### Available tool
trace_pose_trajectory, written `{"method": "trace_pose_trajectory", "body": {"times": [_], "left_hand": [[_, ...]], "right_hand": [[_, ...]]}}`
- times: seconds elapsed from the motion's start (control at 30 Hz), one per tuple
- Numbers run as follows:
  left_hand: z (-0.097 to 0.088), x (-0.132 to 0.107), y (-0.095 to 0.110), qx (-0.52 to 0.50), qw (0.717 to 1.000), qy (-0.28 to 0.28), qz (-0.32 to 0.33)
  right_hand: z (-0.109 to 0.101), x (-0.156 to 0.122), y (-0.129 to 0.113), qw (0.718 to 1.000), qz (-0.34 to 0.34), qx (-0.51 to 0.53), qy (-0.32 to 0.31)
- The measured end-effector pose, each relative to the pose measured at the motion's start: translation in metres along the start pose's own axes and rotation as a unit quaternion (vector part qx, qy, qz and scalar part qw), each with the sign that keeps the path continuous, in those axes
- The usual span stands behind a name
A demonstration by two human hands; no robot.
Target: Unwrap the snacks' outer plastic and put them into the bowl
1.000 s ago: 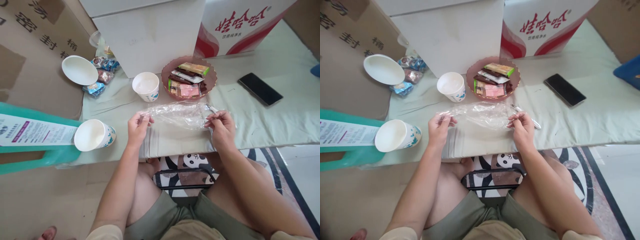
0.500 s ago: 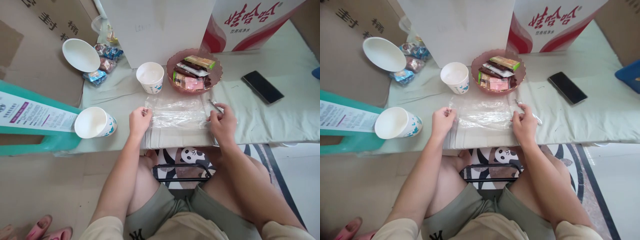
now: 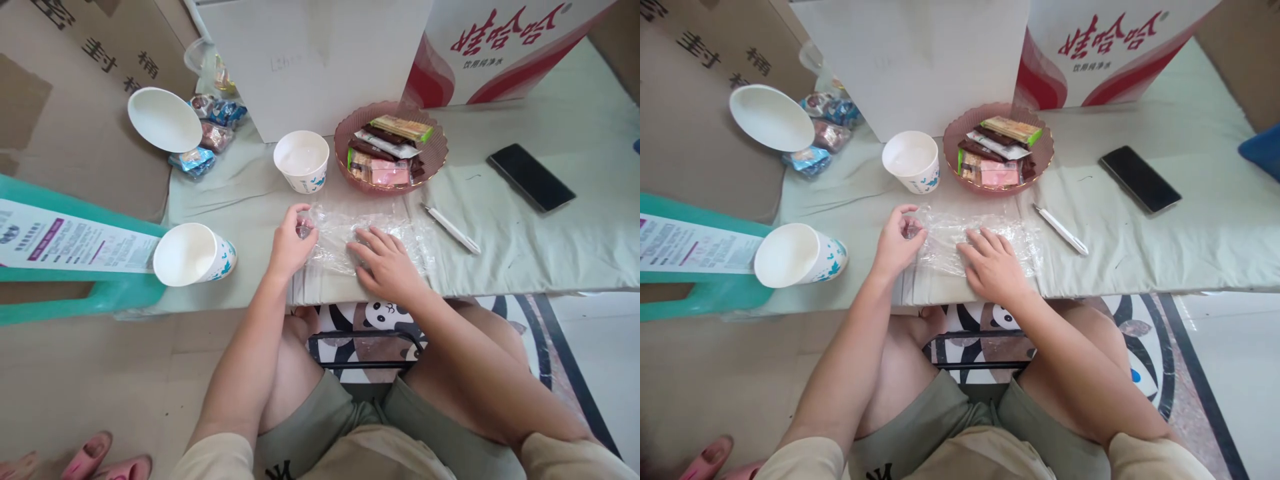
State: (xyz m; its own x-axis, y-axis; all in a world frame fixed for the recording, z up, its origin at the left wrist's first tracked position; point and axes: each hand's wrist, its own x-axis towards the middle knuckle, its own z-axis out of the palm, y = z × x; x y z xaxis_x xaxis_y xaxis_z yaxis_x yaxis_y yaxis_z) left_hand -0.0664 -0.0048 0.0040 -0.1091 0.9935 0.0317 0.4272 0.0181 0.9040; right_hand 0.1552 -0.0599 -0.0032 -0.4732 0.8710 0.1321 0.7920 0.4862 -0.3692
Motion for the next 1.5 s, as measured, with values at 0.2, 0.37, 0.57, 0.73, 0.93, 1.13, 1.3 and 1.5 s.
{"method": "trace_pose_trajectory", "body": {"times": [0.2,0.37,0.57,0.73,0.93,1.13,1.3,1.5], "left_hand": [[-0.002,0.004,0.008,-0.163,0.977,-0.132,-0.032],[-0.006,0.001,0.02,-0.228,0.937,-0.264,-0.031],[-0.026,0.0,0.026,-0.26,0.919,-0.293,-0.055],[-0.021,0.005,0.019,-0.376,0.917,-0.106,-0.08],[0.023,-0.007,0.025,-0.271,0.924,-0.246,-0.107],[0.031,0.006,0.023,-0.218,0.955,-0.134,-0.151],[0.028,0.012,0.017,-0.219,0.957,-0.132,-0.135],[0.024,0.007,0.016,-0.227,0.958,-0.149,-0.088]], "right_hand": [[-0.021,-0.004,-0.008,0.998,0.059,0.019,0.019],[-0.044,0.028,0.021,0.982,0.027,0.188,-0.004],[-0.035,0.043,0.016,0.969,-0.004,0.237,-0.075],[-0.033,0.041,0.011,0.878,0.172,0.443,0.057],[-0.016,0.045,0.014,0.814,0.277,0.482,0.168],[-0.016,0.031,0.03,0.811,0.305,0.463,0.187],[-0.01,0.03,0.034,0.75,0.285,0.579,0.143],[-0.007,0.033,0.034,0.779,0.298,0.54,0.115]]}}
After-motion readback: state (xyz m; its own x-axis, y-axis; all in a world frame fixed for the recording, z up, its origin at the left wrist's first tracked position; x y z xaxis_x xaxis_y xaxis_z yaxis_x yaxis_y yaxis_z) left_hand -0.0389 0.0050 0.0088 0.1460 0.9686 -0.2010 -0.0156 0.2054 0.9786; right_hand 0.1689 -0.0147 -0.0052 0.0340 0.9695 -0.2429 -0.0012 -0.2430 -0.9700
